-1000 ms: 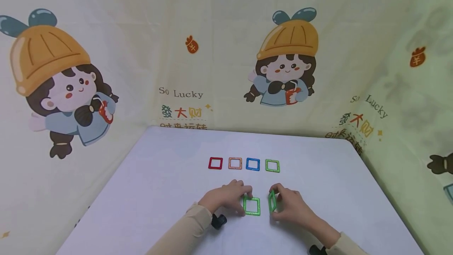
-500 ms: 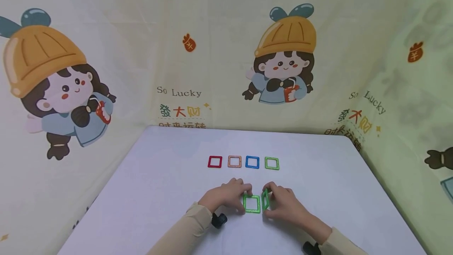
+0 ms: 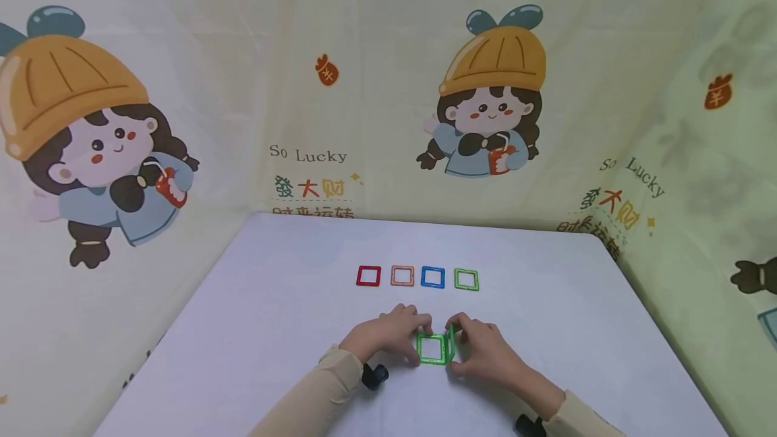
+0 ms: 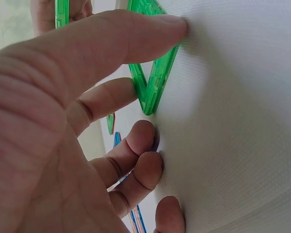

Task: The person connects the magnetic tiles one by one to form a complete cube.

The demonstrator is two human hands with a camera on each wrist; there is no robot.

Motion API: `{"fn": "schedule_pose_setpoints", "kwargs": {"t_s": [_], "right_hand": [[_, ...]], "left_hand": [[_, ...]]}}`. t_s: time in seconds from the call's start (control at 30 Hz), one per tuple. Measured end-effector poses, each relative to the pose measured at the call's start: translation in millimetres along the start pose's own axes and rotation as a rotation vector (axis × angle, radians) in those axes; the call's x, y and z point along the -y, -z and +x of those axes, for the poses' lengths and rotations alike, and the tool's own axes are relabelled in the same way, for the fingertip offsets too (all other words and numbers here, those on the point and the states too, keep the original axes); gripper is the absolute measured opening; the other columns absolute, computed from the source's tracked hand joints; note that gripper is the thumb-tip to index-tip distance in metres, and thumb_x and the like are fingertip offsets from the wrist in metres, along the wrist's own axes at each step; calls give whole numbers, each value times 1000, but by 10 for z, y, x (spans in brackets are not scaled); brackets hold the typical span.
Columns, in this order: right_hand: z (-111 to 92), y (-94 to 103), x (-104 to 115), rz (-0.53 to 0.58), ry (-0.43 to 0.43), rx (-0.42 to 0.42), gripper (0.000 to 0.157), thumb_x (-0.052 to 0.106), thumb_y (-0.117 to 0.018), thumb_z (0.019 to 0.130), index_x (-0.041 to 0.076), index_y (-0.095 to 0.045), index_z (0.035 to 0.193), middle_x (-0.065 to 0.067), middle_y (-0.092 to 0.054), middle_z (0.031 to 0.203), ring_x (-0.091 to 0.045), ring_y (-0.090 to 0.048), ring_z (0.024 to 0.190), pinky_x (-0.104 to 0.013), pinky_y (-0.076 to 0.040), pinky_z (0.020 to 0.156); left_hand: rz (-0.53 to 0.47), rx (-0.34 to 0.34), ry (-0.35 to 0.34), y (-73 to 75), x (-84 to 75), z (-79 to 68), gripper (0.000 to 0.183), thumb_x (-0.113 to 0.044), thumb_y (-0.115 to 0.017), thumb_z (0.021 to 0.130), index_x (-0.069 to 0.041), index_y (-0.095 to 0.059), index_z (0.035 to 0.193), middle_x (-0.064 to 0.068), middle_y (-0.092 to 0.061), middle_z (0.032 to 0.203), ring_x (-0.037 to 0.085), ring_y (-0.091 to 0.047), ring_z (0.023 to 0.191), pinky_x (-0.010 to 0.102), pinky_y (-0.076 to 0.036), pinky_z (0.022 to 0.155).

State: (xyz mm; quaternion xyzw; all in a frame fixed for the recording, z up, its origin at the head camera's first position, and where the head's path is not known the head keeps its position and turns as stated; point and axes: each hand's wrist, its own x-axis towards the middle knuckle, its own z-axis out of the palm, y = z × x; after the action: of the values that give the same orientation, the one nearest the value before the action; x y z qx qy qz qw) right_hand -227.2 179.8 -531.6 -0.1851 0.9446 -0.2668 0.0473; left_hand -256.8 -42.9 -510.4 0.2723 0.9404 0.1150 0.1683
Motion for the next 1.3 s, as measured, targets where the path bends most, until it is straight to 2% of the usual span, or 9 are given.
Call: {"fn": "schedule_pose_setpoints", "kwargs": {"t_s": [0.23, 0.4, 0.57, 0.7, 0.8, 0.93, 1.1, 1.2, 1.3], "right_hand": [[-12, 31, -9, -17, 39, -4, 61, 32, -94, 67, 24, -60, 118, 14, -65, 99, -11, -58, 93, -49, -44, 93], [-27, 26, 7, 9, 20, 8, 61, 29, -95, 66, 22, -62, 116, 10, -65, 98, -12, -58, 90, -39, -51, 82], [-35, 39, 43, 21, 0, 14, 60, 30, -96, 65, 22, -63, 115, 7, -65, 98, -13, -58, 90, -38, -52, 81], [-39, 42, 57, 10, -6, 13, 59, 29, -96, 65, 22, -63, 114, 7, -65, 96, -13, -57, 88, -37, -51, 80], [-42, 27, 62, 3, -16, 0, 59, 28, -96, 64, 22, -64, 113, 7, -65, 96, -13, -57, 87, -37, -51, 80], [-39, -13, 68, -8, -46, -26, 59, 26, -97, 62, 21, -65, 112, 7, -66, 96, -12, -57, 86, -38, -51, 82], [-36, -22, 90, -3, -56, -47, 59, 25, -96, 62, 21, -66, 112, 7, -66, 95, -12, -57, 86, -36, -51, 81], [-33, -21, 103, 9, -53, -52, 58, 24, -96, 63, 20, -66, 112, 7, -66, 95, -12, -57, 86, -36, -51, 80], [-23, -29, 106, 16, -44, -57, 58, 24, -96, 63, 20, -67, 113, 6, -66, 95, -12, -57, 86, -35, -51, 80]], "left_hand": [[-6, 0, 12, 31, -25, -53, 47, -32, -91, 76, -36, -65, 115, -9, -55, 104, 10, -45, 98, 45, -52, 88], [-19, -3, 10, 29, -39, -85, 48, -32, -91, 77, -37, -66, 117, -9, -56, 106, 10, -44, 98, 42, -51, 87], [-44, -3, -25, 42, 12, -93, 49, -34, -91, 77, -36, -65, 119, -11, -56, 106, 8, -45, 99, 36, -50, 87], [-190, 6, -80, 69, 184, -67, 45, -30, -87, 82, -30, -65, 120, -12, -58, 100, 6, -50, 95, 26, -49, 84], [-320, -38, -84, 118, 392, -38, 29, -23, -82, 88, -25, -69, 115, -10, -61, 93, 7, -56, 89, 24, -49, 80], [-367, -209, -25, 223, 745, 22, 12, -13, -75, 92, -19, -73, 103, -7, -64, 89, 10, -58, 84, 27, -51, 77], [-307, -462, 180, 397, 1139, 119, 11, -10, -74, 94, -11, -70, 104, 3, -62, 100, 17, -58, 90, 36, -53, 85], [-277, -489, 310, 468, 1296, 174, 16, -16, -71, 97, -10, -68, 112, 8, -58, 111, 22, -58, 97, 40, -54, 91], [-261, -472, 363, 482, 1416, 224, 21, -19, -69, 99, -10, -67, 119, 10, -55, 118, 24, -59, 101, 40, -54, 94]]}}
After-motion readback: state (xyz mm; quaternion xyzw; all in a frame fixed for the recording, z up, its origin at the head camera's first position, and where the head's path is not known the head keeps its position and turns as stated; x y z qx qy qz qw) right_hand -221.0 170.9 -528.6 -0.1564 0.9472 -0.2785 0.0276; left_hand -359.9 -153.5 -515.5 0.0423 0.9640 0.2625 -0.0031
